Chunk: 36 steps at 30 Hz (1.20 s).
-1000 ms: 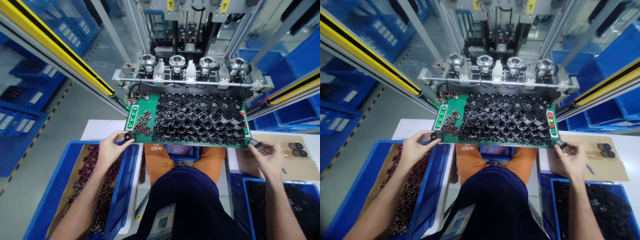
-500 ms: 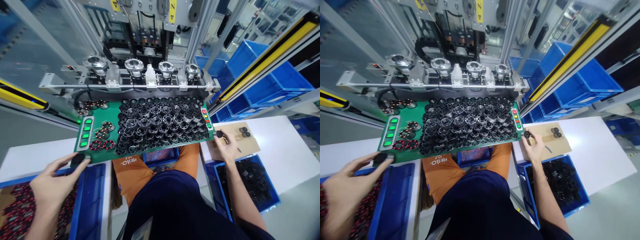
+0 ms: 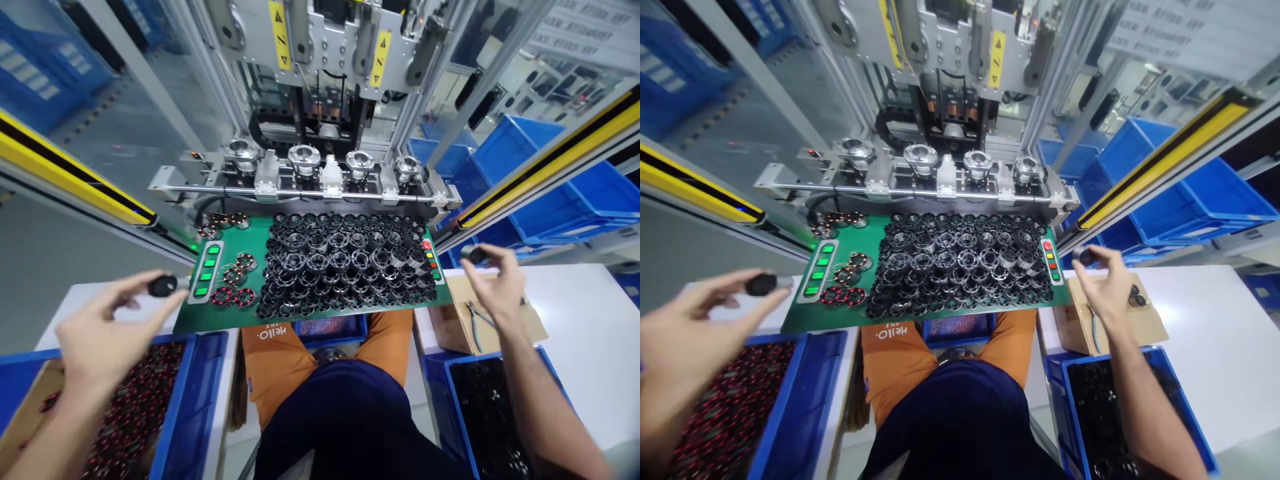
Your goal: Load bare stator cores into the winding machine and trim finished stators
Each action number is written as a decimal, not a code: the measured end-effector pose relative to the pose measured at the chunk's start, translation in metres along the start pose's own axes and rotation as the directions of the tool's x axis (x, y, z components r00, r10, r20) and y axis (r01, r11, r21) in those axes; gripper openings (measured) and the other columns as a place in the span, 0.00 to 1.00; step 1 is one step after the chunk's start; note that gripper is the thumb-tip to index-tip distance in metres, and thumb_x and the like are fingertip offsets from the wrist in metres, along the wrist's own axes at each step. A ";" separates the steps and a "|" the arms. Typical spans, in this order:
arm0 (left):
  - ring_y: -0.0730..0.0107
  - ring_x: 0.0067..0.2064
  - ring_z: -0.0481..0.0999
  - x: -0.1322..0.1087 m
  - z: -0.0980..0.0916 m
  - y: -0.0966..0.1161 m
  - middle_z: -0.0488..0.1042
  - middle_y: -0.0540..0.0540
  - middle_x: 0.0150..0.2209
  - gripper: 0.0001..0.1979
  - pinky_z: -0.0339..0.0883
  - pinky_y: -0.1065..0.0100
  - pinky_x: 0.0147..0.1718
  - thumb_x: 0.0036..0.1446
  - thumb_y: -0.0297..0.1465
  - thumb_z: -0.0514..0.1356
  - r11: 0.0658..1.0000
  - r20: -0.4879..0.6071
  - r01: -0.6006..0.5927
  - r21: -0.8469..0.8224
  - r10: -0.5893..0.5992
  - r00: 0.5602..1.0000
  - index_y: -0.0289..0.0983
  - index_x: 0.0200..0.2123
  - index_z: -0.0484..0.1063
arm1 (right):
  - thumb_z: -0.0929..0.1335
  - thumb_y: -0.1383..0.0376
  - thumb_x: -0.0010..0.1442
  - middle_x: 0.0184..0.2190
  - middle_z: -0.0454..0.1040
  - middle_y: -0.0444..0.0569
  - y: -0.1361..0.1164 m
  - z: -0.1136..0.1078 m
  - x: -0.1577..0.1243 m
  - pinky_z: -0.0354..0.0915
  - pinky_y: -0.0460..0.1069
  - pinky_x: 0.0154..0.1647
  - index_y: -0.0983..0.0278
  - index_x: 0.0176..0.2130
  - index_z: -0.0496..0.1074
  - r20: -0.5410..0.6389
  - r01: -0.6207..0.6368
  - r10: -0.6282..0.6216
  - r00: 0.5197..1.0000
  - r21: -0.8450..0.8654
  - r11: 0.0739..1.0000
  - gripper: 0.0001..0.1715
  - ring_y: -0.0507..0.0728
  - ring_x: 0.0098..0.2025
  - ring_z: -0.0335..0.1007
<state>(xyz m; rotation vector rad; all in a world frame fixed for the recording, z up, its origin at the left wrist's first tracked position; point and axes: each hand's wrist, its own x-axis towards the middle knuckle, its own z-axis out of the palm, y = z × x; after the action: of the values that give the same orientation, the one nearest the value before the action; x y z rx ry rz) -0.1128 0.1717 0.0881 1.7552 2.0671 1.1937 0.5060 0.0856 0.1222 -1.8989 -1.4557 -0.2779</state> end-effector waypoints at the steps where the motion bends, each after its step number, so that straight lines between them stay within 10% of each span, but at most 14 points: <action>1: 0.64 0.38 0.78 0.020 -0.003 0.015 0.85 0.49 0.43 0.32 0.79 0.52 0.54 0.46 0.51 0.75 0.994 -0.049 -0.070 -0.082 0.066 0.997 0.43 0.52 0.85 | 0.76 0.48 0.59 0.49 0.82 0.56 -0.021 -0.004 0.027 0.75 0.59 0.49 0.61 0.55 0.78 -0.031 0.068 -0.067 0.997 0.023 0.997 0.31 0.61 0.41 0.78; 6: 0.71 0.49 0.84 0.141 -0.002 0.098 0.85 0.50 0.48 0.35 0.75 0.59 0.56 0.57 0.50 0.69 0.912 0.020 -0.411 -0.016 0.411 0.911 0.26 0.56 0.79 | 0.76 0.59 0.61 0.48 0.82 0.53 -0.165 0.030 0.145 0.75 0.52 0.52 0.66 0.55 0.77 0.152 0.445 -0.493 0.857 0.265 0.856 0.24 0.55 0.45 0.79; 12: 0.61 0.61 0.78 0.252 0.052 0.129 0.81 0.37 0.53 0.45 0.65 0.62 0.61 0.59 0.54 0.49 0.845 0.364 -0.531 0.057 0.478 0.800 0.08 0.42 0.72 | 0.76 0.68 0.61 0.50 0.80 0.55 -0.280 0.182 0.217 0.74 0.63 0.62 0.70 0.55 0.74 0.358 0.514 -0.600 0.716 0.310 0.799 0.24 0.62 0.52 0.78; 16: 0.73 0.57 0.81 0.293 0.102 0.111 0.82 0.39 0.55 0.29 0.66 0.73 0.58 0.58 0.48 0.57 0.889 0.435 -0.458 0.022 0.404 0.805 0.22 0.36 0.75 | 0.78 0.68 0.59 0.48 0.80 0.57 -0.299 0.250 0.240 0.69 0.69 0.67 0.72 0.52 0.75 0.452 0.499 -0.520 0.725 0.176 0.849 0.22 0.66 0.56 0.76; 20: 0.71 0.47 0.81 0.327 0.132 0.093 0.86 0.48 0.48 0.28 0.70 0.67 0.53 0.49 0.41 0.76 0.886 0.482 -0.462 0.034 0.390 0.785 0.32 0.50 0.82 | 0.81 0.65 0.55 0.48 0.81 0.58 -0.302 0.262 0.257 0.70 0.67 0.66 0.72 0.50 0.79 0.511 0.514 -0.504 0.696 0.133 0.847 0.25 0.66 0.55 0.76; 25: 0.61 0.44 0.77 0.347 0.129 0.086 0.83 0.49 0.39 0.42 0.65 0.61 0.48 0.39 0.56 0.79 0.864 0.583 -0.503 -0.038 0.427 0.691 0.39 0.54 0.84 | 0.81 0.67 0.53 0.49 0.83 0.57 -0.313 0.258 0.269 0.70 0.61 0.64 0.70 0.52 0.82 0.593 0.585 -0.541 0.596 0.141 0.799 0.26 0.66 0.53 0.78; 36: 0.79 0.40 0.62 0.348 0.122 0.104 0.79 0.64 0.37 0.30 0.53 0.76 0.49 0.58 0.44 0.77 0.878 0.710 -0.478 0.036 0.314 0.630 0.36 0.59 0.78 | 0.85 0.55 0.49 0.39 0.81 0.53 -0.317 0.270 0.286 0.76 0.65 0.60 0.68 0.48 0.83 0.657 0.651 -0.582 0.478 0.180 0.737 0.32 0.66 0.47 0.80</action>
<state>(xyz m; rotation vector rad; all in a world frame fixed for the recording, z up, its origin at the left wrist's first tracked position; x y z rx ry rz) -0.0624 0.5350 0.1981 2.3713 1.4226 0.2376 0.2487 0.5098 0.2173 -1.4965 -2.6949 0.0593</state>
